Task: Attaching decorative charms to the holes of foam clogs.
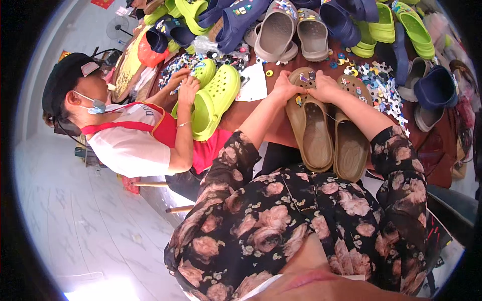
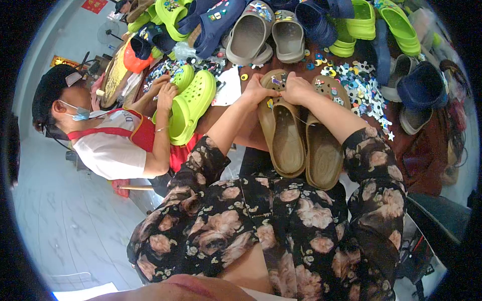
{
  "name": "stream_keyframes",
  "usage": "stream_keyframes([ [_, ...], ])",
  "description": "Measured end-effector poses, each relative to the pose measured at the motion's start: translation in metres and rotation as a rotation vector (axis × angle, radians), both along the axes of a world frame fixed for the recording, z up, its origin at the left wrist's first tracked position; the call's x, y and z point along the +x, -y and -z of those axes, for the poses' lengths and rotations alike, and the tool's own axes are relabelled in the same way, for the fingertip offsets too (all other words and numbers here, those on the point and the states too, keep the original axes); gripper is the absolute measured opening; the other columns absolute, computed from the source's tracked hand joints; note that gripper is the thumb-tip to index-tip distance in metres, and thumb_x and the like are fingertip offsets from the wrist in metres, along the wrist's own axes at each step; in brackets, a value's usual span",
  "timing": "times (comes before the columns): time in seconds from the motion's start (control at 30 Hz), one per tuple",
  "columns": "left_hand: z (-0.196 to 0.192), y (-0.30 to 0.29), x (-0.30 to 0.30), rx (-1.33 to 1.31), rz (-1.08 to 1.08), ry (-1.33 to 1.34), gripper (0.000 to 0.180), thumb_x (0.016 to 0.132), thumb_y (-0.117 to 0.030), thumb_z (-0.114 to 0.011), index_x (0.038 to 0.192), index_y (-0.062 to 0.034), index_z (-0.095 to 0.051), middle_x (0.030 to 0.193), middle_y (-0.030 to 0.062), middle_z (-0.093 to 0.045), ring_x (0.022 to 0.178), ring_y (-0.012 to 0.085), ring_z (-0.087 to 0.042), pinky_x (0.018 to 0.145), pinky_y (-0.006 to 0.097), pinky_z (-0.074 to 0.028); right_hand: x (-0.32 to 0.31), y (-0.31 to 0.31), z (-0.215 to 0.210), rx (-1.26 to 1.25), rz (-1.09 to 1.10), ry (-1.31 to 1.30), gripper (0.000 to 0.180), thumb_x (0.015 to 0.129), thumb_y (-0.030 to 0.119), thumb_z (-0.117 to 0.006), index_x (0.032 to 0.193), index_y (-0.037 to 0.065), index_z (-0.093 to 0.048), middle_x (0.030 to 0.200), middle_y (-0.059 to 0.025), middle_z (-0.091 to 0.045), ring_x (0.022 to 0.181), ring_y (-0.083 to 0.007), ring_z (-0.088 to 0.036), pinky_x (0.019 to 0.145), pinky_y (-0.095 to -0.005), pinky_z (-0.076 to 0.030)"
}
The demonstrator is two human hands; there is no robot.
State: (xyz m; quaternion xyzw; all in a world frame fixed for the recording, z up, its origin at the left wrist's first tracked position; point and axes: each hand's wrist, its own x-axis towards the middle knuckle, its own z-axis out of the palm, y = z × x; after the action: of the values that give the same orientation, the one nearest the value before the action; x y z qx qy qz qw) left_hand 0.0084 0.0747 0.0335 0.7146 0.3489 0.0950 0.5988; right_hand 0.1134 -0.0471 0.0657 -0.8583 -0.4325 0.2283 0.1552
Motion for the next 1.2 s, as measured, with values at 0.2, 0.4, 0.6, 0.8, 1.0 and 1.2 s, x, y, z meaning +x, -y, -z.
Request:
stream_keyframes([
  [0.2, -0.004, 0.004, -0.006, 0.209, -0.041, -0.110, 0.076, 0.054, -0.008, -0.081, 0.115, 0.0026, -0.037, 0.099, 0.0138, -0.056, 0.090, 0.0195, -0.056, 0.077, 0.031, -0.048, -0.001, -0.007, -0.001, -0.058, 0.042, 0.018, 0.068, 0.072, 0.043, -0.065, 0.113, -0.004, -0.038, 0.108, -0.0249, -0.055, 0.103, -0.0360, -0.054, 0.086, -0.0417, -0.044],
  [0.4, 0.009, -0.018, -0.028, -0.369, 0.083, 0.209, 0.071, 0.063, -0.012, -0.080, 0.117, 0.0042, -0.036, 0.104, 0.0155, -0.054, 0.096, 0.0214, -0.055, 0.080, 0.032, -0.047, 0.011, 0.003, 0.005, 0.055, -0.045, -0.152, 0.079, 0.068, 0.057, -0.060, 0.112, -0.007, -0.046, 0.113, -0.0291, -0.051, 0.106, -0.0367, -0.052, 0.088, -0.0391, -0.042],
  [0.6, -0.005, -0.011, -0.016, -0.324, 0.071, 0.084, 0.079, 0.057, -0.012, -0.082, 0.117, 0.0061, -0.034, 0.102, 0.0156, -0.055, 0.091, 0.0218, -0.057, 0.075, 0.033, -0.049, 0.027, 0.007, 0.007, 0.052, -0.121, -0.256, 0.081, 0.068, 0.056, -0.060, 0.113, -0.010, -0.046, 0.114, -0.0289, -0.051, 0.108, -0.0348, -0.051, 0.090, -0.0372, -0.041],
  [0.8, 0.003, -0.001, -0.006, -0.049, 0.075, -0.005, 0.079, 0.055, -0.017, -0.081, 0.115, 0.0069, -0.036, 0.103, 0.0188, -0.056, 0.092, 0.0253, -0.058, 0.077, 0.033, -0.049, 0.020, 0.006, 0.008, 0.009, -0.063, -0.172, 0.073, 0.070, 0.044, -0.064, 0.113, -0.009, -0.038, 0.111, -0.0288, -0.052, 0.106, -0.0362, -0.052, 0.089, -0.0382, -0.042],
  [1.0, -0.001, 0.009, -0.003, 0.406, 0.036, -0.186, 0.082, 0.053, -0.029, -0.079, 0.113, 0.0080, -0.037, 0.109, 0.0252, -0.053, 0.097, 0.0365, -0.056, 0.085, 0.036, -0.046, 0.008, -0.003, 0.003, -0.098, -0.015, -0.034, 0.069, 0.070, 0.043, -0.066, 0.110, -0.006, -0.037, 0.108, -0.0282, -0.053, 0.105, -0.0372, -0.052, 0.087, -0.0393, -0.043],
  [1.2, 0.003, -0.003, -0.017, -0.342, 0.129, 0.166, 0.075, 0.063, -0.025, -0.080, 0.116, 0.0051, -0.036, 0.103, 0.0160, -0.056, 0.093, 0.0198, -0.056, 0.079, 0.032, -0.047, 0.041, 0.014, 0.020, 0.063, -0.082, -0.436, 0.095, 0.065, 0.058, -0.065, 0.126, -0.009, -0.035, 0.117, -0.0276, -0.049, 0.108, -0.0315, -0.051, 0.091, -0.0334, -0.041],
])
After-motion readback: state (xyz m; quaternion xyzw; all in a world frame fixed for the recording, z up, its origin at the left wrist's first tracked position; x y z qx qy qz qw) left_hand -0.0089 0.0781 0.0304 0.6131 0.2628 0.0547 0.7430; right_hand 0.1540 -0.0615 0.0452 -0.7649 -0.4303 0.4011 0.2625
